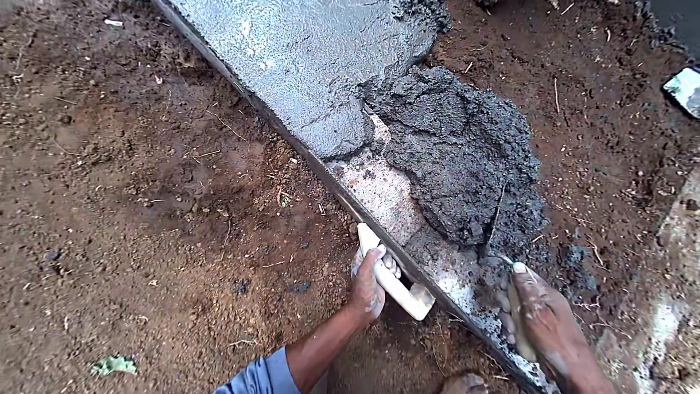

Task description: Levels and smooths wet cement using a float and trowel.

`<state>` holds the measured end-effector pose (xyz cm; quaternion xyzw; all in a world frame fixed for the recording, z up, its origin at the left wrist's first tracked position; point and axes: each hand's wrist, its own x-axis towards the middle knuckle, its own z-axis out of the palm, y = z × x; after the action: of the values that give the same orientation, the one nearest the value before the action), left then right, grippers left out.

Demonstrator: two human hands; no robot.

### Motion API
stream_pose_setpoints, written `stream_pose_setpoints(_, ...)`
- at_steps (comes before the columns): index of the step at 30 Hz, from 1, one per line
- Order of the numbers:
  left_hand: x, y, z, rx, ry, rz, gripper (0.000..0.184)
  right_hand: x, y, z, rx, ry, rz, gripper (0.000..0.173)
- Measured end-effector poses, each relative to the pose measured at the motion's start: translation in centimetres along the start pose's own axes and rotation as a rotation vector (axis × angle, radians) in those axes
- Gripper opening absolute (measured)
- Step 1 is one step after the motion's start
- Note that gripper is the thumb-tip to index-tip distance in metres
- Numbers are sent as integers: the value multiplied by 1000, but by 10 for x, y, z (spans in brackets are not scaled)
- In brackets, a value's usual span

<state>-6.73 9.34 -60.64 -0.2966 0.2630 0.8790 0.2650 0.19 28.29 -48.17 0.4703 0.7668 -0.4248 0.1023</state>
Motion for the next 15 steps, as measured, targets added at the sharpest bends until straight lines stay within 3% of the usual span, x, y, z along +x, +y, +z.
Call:
stream_pose_setpoints(6,2,-7,2,78,-3,7,29,-2,-3,-18,-11,-53,65,44)
stream_pose_setpoints(15,1,-9,0,104,-27,22,31,-26,13,-21,-38,-51,23,40)
